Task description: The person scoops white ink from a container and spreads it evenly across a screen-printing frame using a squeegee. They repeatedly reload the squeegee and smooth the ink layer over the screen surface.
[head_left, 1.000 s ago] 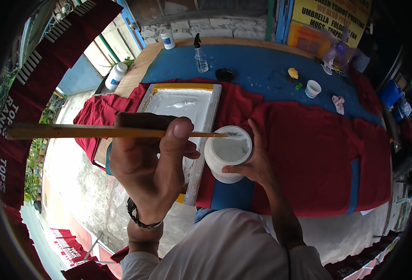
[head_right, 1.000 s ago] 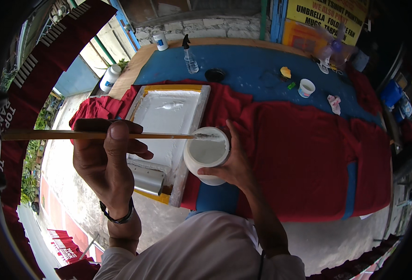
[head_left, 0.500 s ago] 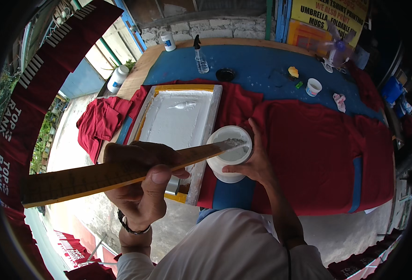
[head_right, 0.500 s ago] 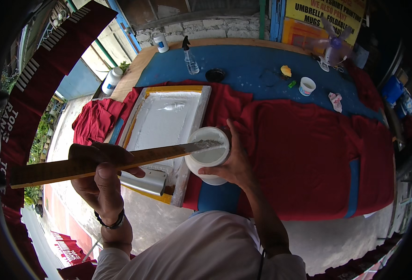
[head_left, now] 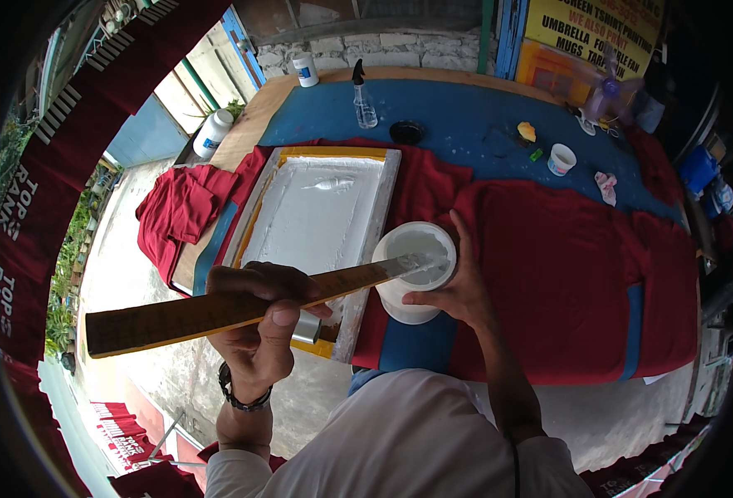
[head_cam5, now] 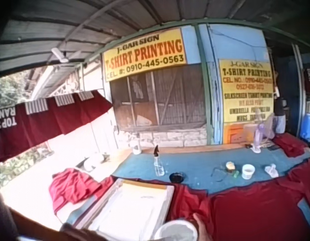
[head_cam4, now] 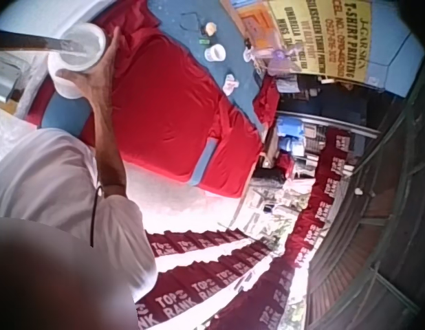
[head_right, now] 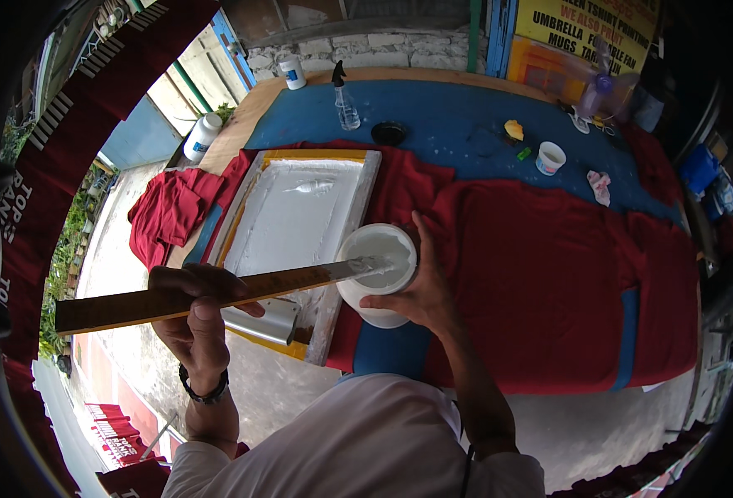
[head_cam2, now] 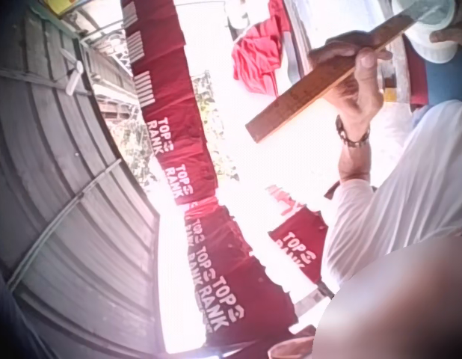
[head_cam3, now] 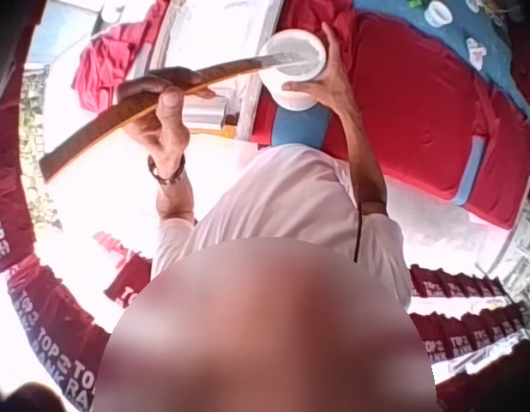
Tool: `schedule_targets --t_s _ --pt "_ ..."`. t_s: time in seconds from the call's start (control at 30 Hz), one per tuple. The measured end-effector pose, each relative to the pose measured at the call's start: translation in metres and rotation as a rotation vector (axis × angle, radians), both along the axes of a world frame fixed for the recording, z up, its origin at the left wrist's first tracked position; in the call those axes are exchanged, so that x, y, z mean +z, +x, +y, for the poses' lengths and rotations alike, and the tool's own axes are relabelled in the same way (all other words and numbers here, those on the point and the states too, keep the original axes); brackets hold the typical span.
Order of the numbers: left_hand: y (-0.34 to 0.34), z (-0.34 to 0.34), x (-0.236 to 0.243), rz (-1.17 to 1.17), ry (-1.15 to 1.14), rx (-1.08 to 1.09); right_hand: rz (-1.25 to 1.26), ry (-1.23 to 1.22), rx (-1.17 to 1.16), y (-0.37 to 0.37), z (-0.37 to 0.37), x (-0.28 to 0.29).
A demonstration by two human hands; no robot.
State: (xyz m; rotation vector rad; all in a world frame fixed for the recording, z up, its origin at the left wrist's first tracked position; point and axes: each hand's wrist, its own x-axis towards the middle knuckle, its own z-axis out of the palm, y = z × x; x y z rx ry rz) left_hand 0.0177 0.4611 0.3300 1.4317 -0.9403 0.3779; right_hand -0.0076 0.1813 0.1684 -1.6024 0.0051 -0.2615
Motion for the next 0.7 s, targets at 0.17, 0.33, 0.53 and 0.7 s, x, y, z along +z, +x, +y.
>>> schedule_targets --t_s 0.17,0.33,0.53,0.7 --pt "-0.001 0.006 -0.006 0.010 -0.073 -0.036 -0.024 -0.004 -0.010 0.001 0.001 -0.001" --pt "-0.021 -0.005 -0.015 0.086 -0.149 0.013 -0.019 -0.054 -0.038 0.000 0.002 0.004" --pt "0.024 -0.049 -0.040 0.002 0.357 0.007 -0.041 0.010 -0.092 -0.007 0.016 0.005" --pt "0.051 -0.076 -0.051 0.236 0.422 -0.029 -0.097 0.149 -0.252 -0.020 0.047 -0.003"
